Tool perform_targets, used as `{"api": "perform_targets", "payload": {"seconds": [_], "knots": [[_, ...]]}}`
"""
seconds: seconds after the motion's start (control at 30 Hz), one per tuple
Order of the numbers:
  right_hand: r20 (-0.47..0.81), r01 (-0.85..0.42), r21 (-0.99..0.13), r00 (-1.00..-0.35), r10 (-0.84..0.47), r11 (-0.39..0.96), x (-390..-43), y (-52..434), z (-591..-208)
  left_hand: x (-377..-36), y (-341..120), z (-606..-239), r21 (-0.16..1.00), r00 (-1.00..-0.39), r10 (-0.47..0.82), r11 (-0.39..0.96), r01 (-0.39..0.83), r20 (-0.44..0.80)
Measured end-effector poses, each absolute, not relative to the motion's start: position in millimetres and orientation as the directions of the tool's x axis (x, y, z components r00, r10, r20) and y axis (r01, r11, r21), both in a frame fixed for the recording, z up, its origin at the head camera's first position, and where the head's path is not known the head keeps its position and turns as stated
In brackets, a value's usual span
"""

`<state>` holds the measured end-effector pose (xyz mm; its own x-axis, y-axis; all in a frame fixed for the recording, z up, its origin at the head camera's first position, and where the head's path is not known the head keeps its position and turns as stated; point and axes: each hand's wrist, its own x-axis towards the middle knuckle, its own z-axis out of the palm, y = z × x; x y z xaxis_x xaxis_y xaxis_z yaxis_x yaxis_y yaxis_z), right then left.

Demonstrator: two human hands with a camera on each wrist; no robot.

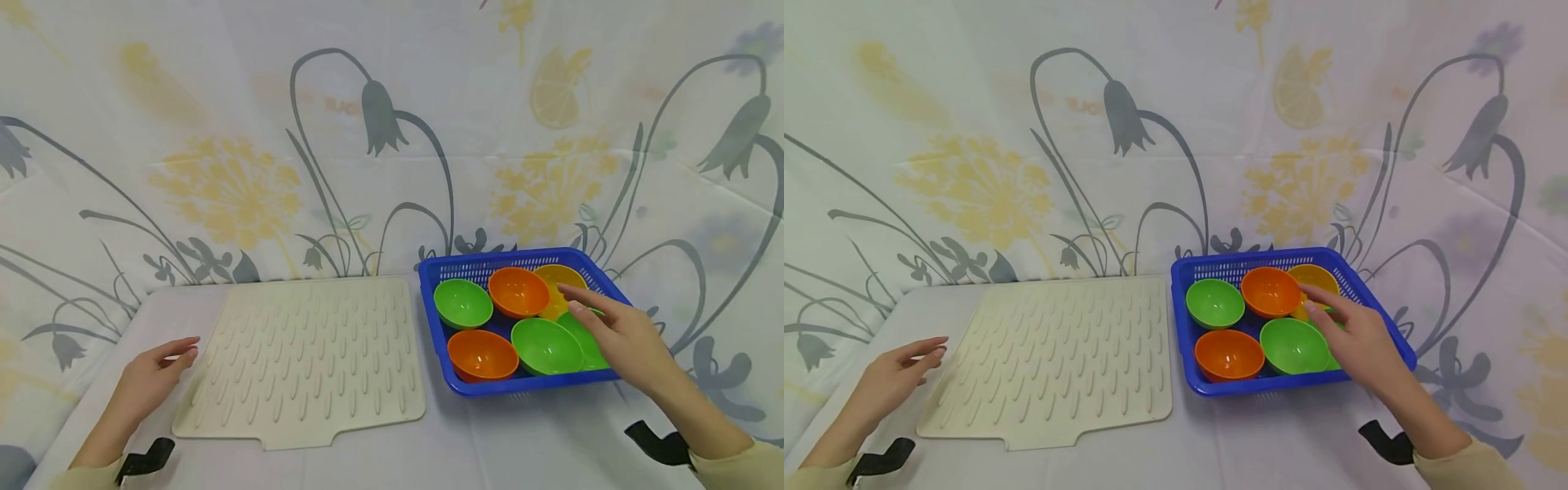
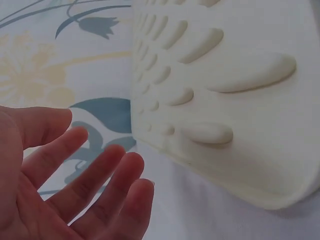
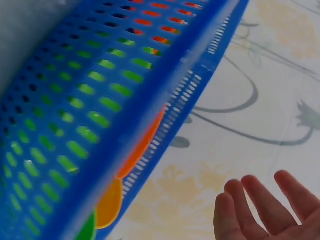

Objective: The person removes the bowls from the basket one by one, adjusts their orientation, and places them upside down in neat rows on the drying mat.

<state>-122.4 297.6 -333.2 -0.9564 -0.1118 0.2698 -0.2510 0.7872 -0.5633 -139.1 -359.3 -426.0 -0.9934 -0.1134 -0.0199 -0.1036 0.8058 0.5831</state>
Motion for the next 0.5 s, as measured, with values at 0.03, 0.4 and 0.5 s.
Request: {"api": "perform_targets", "payload": {"seconds": [0.03, 0.4, 0.5], "knots": [[0.264, -0.259, -0.571, -0.957, -0.124, 0.779, -125, 296, -331, -141, -360, -428, 0.601, -0.993, -0.111, 0.792, -0.107, -0.031], [0.106, -0.239, -0.669, -0.968, -0.227, 0.704, -166, 274, -306, -157, -357, -438, 0.703, -0.993, -0.014, 0.705, -0.096, -0.121], [0.071, -0.214, -0.711, -0.970, -0.234, 0.670, -180, 269, -305, -160, -357, -440, 0.678, -0.994, -0.025, 0.729, -0.094, -0.111]]}}
